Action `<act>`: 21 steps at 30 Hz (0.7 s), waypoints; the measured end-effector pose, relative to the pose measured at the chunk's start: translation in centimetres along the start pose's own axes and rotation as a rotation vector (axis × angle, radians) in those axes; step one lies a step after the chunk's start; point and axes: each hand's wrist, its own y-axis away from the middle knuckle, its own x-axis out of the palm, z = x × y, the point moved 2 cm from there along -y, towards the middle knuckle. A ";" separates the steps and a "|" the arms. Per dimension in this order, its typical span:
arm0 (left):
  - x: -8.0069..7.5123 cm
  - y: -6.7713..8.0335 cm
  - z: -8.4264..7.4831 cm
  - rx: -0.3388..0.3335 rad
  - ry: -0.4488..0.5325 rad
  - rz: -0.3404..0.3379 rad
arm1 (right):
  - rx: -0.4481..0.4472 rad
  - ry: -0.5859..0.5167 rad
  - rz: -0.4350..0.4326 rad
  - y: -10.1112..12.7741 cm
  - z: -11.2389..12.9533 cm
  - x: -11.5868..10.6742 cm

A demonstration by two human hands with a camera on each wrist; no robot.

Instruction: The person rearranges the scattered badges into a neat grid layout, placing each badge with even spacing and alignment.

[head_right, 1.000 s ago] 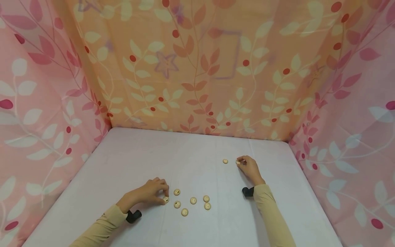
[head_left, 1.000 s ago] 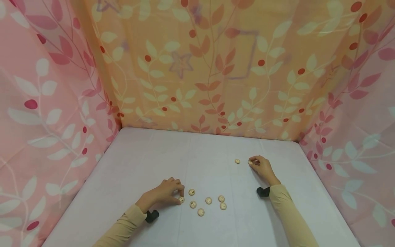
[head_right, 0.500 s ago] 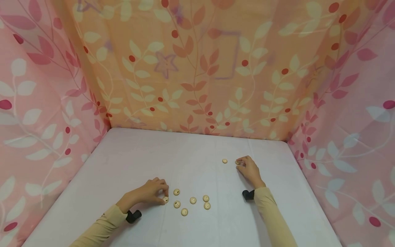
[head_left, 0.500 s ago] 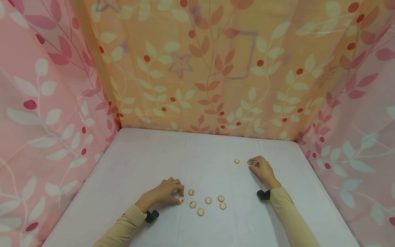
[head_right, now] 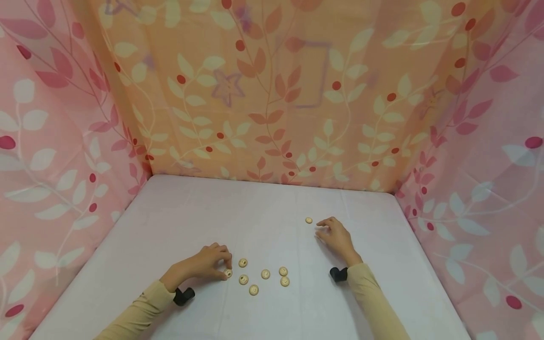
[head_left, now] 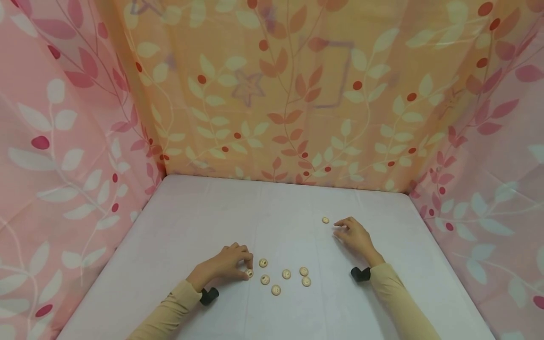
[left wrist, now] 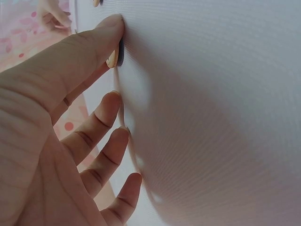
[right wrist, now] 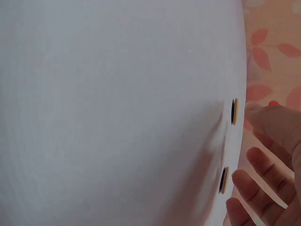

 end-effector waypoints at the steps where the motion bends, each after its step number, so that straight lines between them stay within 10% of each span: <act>1: 0.0 0.0 0.0 0.001 0.001 0.000 | -0.009 0.002 0.002 0.1 0.3 0.1; 21: 0.3 0.2 0.1 -0.013 0.011 -0.013 | -0.212 -0.015 0.079 2.4 6.7 1.9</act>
